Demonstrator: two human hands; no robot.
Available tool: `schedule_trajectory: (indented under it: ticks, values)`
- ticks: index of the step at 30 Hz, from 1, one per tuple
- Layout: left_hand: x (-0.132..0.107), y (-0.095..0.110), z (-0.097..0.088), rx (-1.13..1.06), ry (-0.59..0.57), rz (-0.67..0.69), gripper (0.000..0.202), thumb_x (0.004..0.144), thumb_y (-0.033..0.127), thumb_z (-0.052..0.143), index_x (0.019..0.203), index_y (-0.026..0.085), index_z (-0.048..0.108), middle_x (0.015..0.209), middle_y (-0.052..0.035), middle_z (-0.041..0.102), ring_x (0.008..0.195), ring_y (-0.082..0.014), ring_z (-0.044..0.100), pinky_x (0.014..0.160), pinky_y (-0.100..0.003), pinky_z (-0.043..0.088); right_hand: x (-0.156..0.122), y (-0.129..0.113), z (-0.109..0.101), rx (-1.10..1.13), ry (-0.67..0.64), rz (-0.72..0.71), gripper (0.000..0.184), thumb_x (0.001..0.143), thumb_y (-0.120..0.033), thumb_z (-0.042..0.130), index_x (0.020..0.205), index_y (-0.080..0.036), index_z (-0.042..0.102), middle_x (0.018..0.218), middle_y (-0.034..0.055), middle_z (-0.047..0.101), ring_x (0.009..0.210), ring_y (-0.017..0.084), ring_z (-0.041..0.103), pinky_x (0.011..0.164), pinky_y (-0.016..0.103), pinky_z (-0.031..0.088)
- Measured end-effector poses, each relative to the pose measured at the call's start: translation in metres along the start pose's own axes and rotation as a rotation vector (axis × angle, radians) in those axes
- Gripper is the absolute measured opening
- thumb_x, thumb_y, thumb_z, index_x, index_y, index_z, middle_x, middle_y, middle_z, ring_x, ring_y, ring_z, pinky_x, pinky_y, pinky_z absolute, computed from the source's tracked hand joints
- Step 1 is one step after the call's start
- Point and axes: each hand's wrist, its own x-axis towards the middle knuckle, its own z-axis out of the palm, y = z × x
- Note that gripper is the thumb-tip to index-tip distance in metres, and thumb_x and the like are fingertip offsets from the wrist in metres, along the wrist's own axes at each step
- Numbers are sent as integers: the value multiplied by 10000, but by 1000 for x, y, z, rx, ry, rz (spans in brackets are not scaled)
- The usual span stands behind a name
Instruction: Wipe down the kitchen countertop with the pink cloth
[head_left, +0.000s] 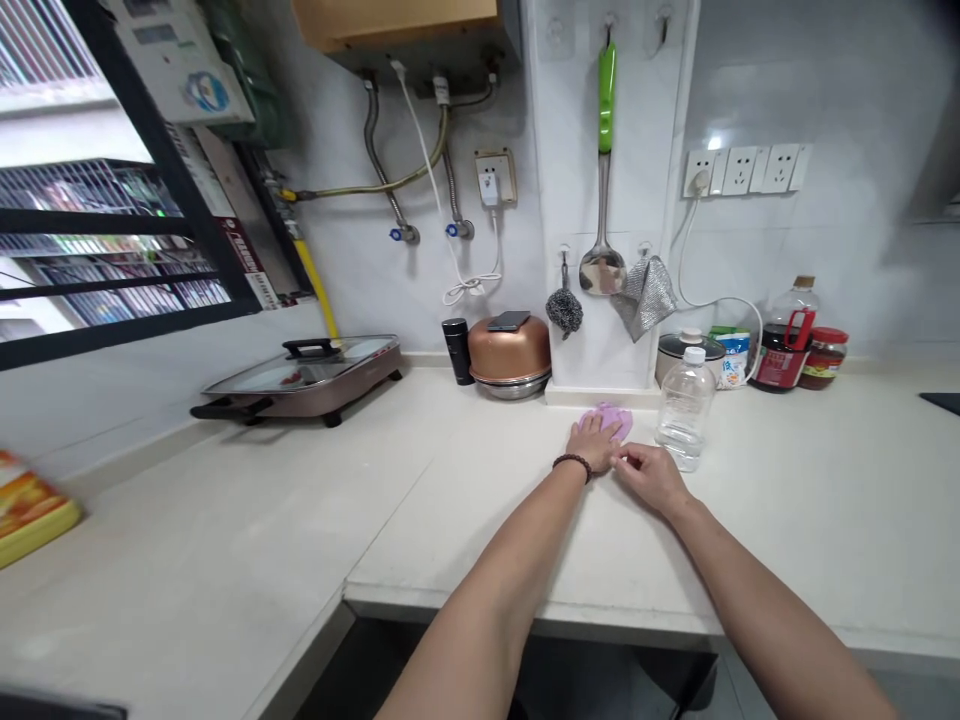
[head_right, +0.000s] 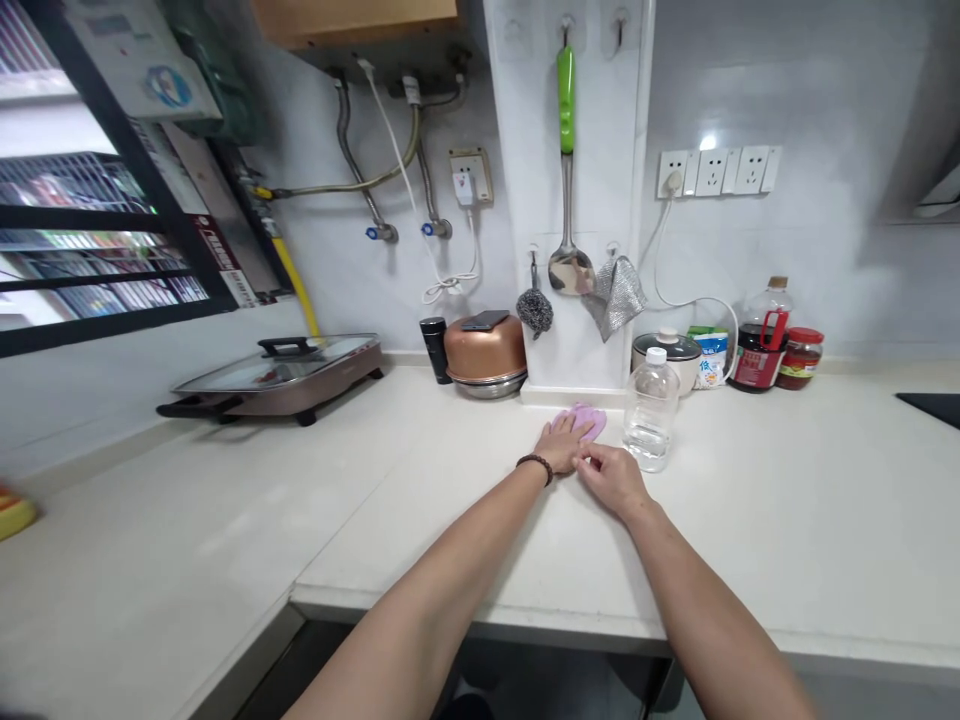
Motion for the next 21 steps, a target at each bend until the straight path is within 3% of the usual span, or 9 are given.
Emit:
schedule_trajectory:
  ticks: [3,6,11,14,17,19,21]
  values:
    - [-21,-7,5,3,14,36,670,1046,507,344,1686,339,234,1786,-83,132,1646,-321,75,1288,-607,147,-1,1,-3,4,13,14,346,887,-509,581,843,-241,795,620,2,673,553,166,554,583,288,389]
    - [-47,-21,10,-21,36,34,641,1066,532,240,1680,349,261,1787,-55,141,1645,-319,80,1291,-592,152,-4,2,-7,6,42,17,363,871,-531,595,821,-227,786,598,0,650,544,161,543,585,289,399]
    - [-96,-69,6,-35,62,-109,629,1063,468,232,1680,352,272,1789,-25,140,1644,-312,100,1292,-577,167,-10,1,-15,29,149,-13,369,862,-553,628,797,-216,765,629,10,652,570,165,550,612,297,437]
    - [-129,-114,-3,-38,93,-281,633,1062,450,236,1681,331,281,1785,-45,156,1640,-325,121,1285,-594,179,-9,-4,-25,7,351,-56,406,866,-596,650,752,-211,708,650,19,637,584,162,532,619,302,445]
    - [-161,-158,-7,-24,135,-453,634,1067,442,205,1685,321,274,1783,-66,163,1637,-327,135,1277,-606,179,-5,-2,-42,-46,669,-36,460,829,-667,688,775,-212,637,730,23,619,617,161,520,624,306,456]
    - [-177,-179,-7,-6,153,-534,634,1070,436,183,1687,319,268,1782,-71,165,1637,-323,135,1276,-604,172,-1,7,-55,-69,884,22,536,766,-710,735,918,-205,637,889,51,652,704,187,575,670,329,493]
    - [-187,-192,-5,5,174,-571,633,1069,432,181,1684,315,277,1778,-78,180,1633,-325,146,1274,-601,173,2,20,-68,-65,1009,83,743,690,-726,789,1172,-189,616,1142,118,670,912,258,650,788,390,536]
